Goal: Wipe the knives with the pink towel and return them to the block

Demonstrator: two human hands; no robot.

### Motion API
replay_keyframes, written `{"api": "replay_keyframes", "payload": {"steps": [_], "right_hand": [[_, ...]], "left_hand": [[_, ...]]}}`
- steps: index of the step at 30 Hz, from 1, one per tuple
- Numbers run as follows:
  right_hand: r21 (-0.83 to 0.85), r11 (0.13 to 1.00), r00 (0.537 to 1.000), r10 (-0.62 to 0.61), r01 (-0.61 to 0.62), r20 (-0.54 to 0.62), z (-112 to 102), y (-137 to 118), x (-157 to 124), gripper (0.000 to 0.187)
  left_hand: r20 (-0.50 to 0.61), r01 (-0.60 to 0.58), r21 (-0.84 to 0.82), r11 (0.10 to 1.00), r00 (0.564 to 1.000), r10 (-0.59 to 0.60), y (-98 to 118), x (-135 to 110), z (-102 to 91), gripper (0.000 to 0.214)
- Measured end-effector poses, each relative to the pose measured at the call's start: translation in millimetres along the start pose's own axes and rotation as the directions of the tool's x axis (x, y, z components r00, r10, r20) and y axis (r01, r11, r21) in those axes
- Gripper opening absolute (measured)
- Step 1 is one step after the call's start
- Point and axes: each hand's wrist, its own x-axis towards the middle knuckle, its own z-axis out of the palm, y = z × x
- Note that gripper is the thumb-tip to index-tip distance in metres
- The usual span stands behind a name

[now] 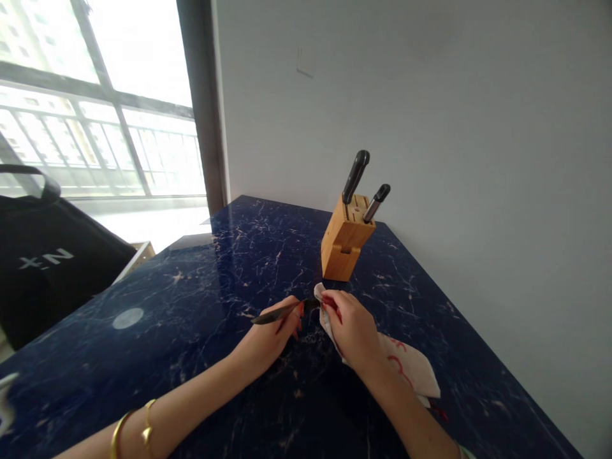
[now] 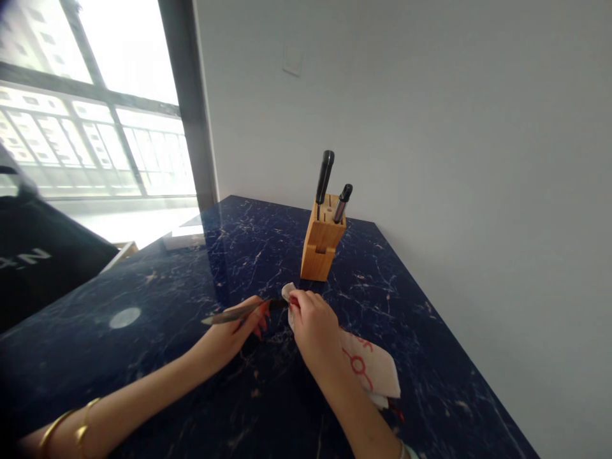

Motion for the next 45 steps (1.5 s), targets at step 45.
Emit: {"api": "replay_keyframes", "payload": {"steps": [45], "right_hand": [[0.061,0.995,0.995,-0.085,0.082,0.045,-5.2,-17.7,-5.6,0.014]], "left_hand": [[0.070,0.106,-0.382,0.918,0.994,-0.086,-11.1,7.9,3.2,0.029]]}}
